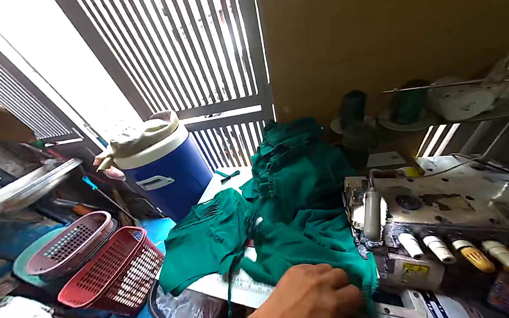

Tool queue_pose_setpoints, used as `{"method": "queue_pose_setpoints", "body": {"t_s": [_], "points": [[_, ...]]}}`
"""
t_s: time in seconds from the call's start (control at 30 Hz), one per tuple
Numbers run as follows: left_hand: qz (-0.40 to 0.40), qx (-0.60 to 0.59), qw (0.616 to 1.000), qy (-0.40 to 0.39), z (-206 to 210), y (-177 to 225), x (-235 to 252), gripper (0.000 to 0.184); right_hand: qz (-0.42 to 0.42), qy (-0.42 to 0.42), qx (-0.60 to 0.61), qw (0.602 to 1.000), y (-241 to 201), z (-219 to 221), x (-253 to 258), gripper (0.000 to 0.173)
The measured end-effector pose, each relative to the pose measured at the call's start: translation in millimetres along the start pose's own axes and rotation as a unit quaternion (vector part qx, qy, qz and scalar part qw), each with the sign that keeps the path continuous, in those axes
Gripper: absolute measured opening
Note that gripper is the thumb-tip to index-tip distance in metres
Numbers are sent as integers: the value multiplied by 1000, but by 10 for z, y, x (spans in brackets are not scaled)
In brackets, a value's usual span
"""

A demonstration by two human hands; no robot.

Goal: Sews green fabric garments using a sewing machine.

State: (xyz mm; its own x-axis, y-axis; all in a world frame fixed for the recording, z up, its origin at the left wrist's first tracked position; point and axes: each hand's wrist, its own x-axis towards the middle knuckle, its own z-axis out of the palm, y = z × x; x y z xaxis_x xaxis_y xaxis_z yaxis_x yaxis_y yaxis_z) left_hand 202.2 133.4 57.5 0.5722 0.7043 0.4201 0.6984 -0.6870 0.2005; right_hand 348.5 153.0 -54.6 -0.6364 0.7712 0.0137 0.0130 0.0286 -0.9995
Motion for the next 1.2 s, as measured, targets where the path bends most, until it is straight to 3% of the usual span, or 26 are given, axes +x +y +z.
{"method": "queue_pose_setpoints", "body": {"t_s": [0.03,0.1,0.23,0.27,0.37,0.5,0.63,0.83,1.03,1.13,1.2], "points": [[-30,-6,999,15,29,-131,-74,16,-75,-5,-89,993,57,5,74,13],[-84,-33,994,65,86,-418,-193,13,-133,-17,-182,974,145,-113,63,18],[-104,-77,982,139,105,-601,-178,12,-199,182,-162,949,21,-429,-288,16],[-94,-86,982,138,95,-579,-137,12,-210,212,-167,940,-93,-481,-315,15],[-52,-97,985,131,100,-507,-18,14,-205,224,-293,906,-300,-620,-183,35],[4,-80,987,136,104,-451,48,15,-215,262,-392,855,-283,-746,-25,21],[6,-59,988,141,122,-394,62,16,-218,289,-452,815,-273,-850,-37,25],[-75,-35,985,151,373,-313,211,15,-209,324,-432,815,-327,-825,-57,18],[-49,-52,985,158,386,-277,224,18,-200,279,-457,820,-312,-855,-81,24],[-92,-30,983,156,563,-320,260,61,-222,291,-439,820,-336,-890,-26,28],[-139,-5,982,129,724,-365,283,64,-222,287,-435,824,-380,-880,-19,27]]}}
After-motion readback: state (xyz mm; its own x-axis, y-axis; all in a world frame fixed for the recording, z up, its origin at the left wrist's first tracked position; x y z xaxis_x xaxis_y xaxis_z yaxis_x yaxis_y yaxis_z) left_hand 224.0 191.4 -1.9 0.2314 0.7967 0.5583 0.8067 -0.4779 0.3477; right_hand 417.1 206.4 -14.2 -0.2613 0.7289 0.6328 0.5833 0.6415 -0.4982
